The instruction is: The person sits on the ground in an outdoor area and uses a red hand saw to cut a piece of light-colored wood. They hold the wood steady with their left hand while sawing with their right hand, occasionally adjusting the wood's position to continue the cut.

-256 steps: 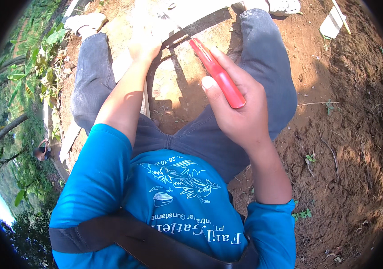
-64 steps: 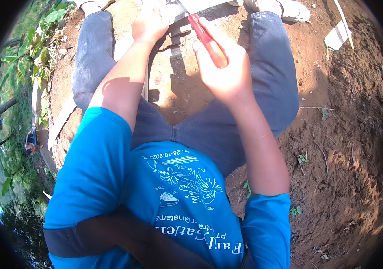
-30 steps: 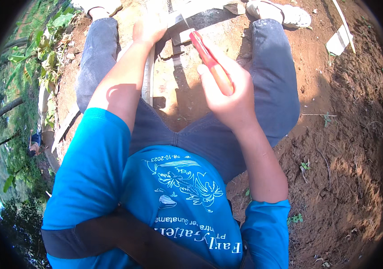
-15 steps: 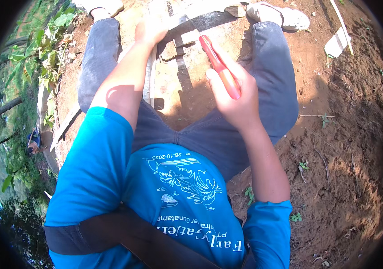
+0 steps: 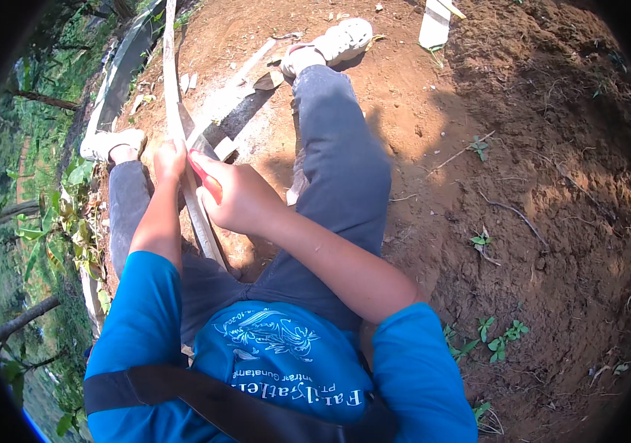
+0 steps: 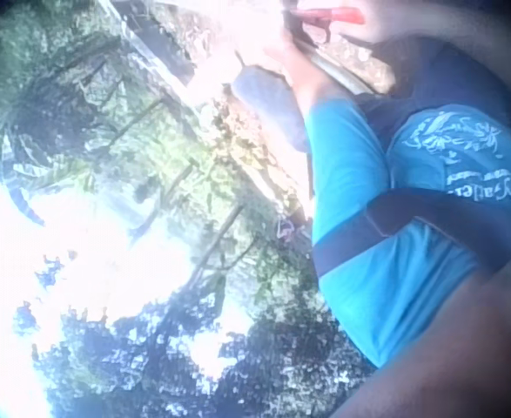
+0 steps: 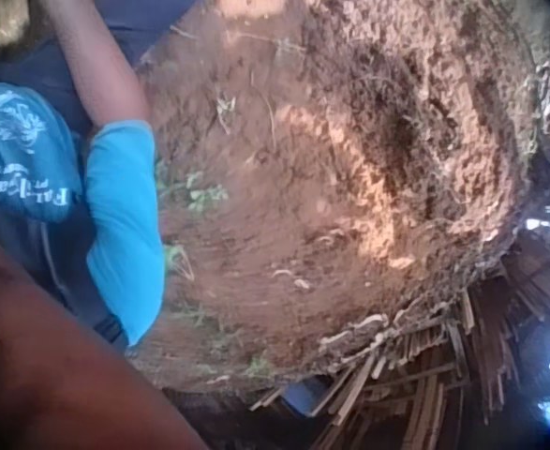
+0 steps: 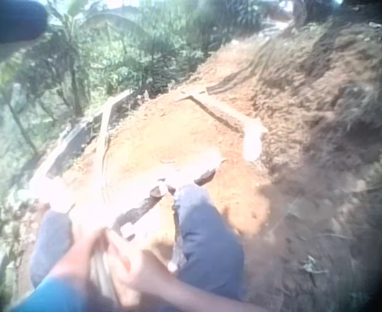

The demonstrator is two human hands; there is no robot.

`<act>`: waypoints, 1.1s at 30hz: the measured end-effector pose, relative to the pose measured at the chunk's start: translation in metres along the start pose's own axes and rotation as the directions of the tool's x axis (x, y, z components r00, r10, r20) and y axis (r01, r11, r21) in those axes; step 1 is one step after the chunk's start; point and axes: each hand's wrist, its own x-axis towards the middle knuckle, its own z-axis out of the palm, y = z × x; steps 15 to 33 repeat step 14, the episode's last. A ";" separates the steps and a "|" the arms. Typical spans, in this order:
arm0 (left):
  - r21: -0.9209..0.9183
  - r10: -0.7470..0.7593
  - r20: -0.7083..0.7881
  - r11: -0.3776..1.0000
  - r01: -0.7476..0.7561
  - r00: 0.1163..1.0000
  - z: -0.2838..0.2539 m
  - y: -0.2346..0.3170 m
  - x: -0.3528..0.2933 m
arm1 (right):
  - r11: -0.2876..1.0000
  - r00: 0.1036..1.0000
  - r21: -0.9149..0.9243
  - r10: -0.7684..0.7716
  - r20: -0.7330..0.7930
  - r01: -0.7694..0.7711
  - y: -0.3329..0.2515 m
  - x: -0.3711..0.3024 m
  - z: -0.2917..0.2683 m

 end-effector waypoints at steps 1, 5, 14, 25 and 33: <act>0.010 0.025 0.028 1.000 -0.025 0.999 0.004 -0.010 0.004 | 0.999 0.998 0.009 -0.052 -0.029 0.052 0.005 0.002 0.002; -0.018 -0.021 -0.004 1.000 0.021 1.000 -0.014 0.008 0.001 | 0.993 0.994 0.070 -0.093 -0.051 0.096 0.011 0.002 0.002; -0.021 0.143 -0.190 0.989 -0.149 0.971 -0.019 -0.029 0.005 | 0.992 0.998 0.110 -0.062 0.015 0.060 0.017 -0.006 0.010; -0.021 0.143 -0.190 0.989 -0.149 0.971 -0.019 -0.029 0.005 | 0.992 0.998 0.110 -0.062 0.015 0.060 0.017 -0.006 0.010; -0.021 0.143 -0.190 0.989 -0.149 0.971 -0.019 -0.029 0.005 | 0.992 0.998 0.110 -0.062 0.015 0.060 0.017 -0.006 0.010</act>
